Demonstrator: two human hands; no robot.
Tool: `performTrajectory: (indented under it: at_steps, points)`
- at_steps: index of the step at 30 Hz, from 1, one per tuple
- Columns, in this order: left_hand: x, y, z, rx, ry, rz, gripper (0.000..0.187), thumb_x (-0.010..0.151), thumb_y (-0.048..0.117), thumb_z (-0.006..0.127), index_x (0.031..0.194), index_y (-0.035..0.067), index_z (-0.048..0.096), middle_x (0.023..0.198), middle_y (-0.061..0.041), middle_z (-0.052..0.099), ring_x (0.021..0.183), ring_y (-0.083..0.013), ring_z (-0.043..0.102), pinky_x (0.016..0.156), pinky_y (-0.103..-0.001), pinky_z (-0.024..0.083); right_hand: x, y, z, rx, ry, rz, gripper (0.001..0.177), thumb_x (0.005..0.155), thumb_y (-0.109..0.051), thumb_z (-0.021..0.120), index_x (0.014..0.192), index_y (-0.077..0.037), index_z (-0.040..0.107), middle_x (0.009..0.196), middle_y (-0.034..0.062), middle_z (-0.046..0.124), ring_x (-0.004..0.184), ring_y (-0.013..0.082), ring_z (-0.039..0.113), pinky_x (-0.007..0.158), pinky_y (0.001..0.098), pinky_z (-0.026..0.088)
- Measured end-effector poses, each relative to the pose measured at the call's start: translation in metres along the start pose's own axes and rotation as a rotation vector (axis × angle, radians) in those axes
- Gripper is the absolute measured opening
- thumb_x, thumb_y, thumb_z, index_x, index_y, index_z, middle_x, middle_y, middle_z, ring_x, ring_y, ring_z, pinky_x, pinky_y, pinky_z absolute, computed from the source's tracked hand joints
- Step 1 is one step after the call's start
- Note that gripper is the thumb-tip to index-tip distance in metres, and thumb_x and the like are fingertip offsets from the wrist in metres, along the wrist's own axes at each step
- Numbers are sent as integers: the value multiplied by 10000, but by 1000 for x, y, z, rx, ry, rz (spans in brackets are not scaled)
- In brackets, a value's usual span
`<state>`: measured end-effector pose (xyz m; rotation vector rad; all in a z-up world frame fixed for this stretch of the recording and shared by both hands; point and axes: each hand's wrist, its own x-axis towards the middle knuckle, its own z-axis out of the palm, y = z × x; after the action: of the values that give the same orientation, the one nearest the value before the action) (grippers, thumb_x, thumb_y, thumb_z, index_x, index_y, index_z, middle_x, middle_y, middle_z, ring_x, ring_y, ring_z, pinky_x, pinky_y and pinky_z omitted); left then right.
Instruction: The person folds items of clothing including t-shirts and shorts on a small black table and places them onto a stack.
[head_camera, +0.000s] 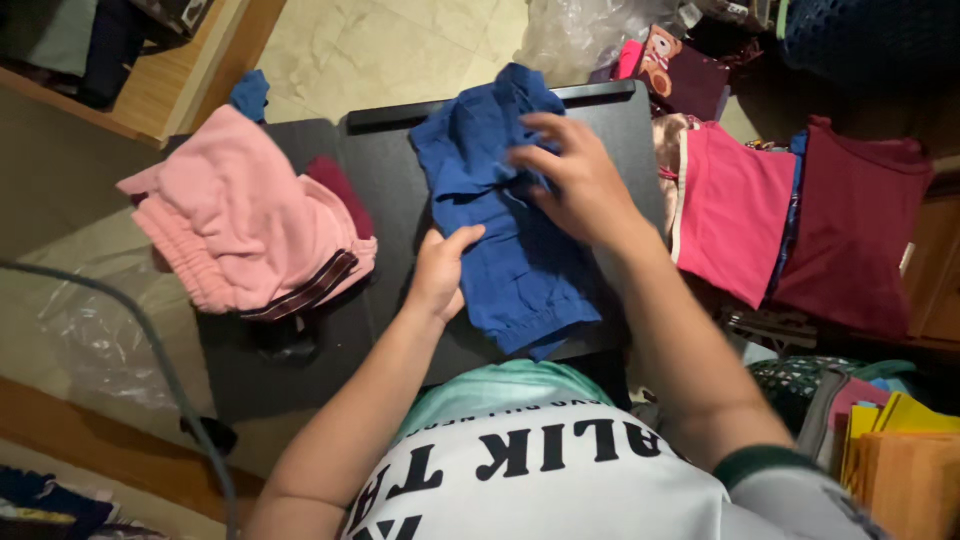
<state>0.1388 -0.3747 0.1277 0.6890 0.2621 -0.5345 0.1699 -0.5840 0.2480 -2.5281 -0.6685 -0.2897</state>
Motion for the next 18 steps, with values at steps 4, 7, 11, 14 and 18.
performTrajectory:
  at_steps: [4,7,11,14,18]
  points:
    - [-5,-2,1,-43,-6,-50,242,971,107,636,1161,-42,642,1065,-139,724,943,-262,721,867,-421,598,65,13,6,-16,-371,91,355,858,-36,755,1186,-169,735,1256,75,654,1182,283,632,1048,415,540]
    - [-8,0,5,-100,-16,-56,294,965,146,624,1210,-17,638,1120,-124,725,997,-249,722,913,-408,586,89,8,5,597,-108,-71,373,991,-24,723,1337,-100,607,1377,109,564,1370,268,519,1219,415,405]
    - [-17,8,6,-191,-107,-73,311,1013,143,623,1256,-52,626,1171,-170,710,1052,-296,699,972,-454,550,82,12,-25,553,159,-60,338,1012,-37,698,1329,-10,584,1340,147,568,1247,281,605,1049,386,535]
    - [-35,10,9,-88,-82,-101,348,976,104,619,1292,-44,621,1237,-149,701,1118,-271,686,1028,-440,527,41,18,-40,75,-212,413,220,1000,-198,773,1075,-15,677,1021,160,693,896,297,721,801,398,578]
    - [-46,8,13,-27,-75,-100,466,913,33,615,1373,31,540,1319,-109,647,1204,-239,641,1078,-419,488,-42,-8,-53,131,-626,468,500,744,-244,895,1142,-83,641,1062,122,689,928,300,716,798,391,570]
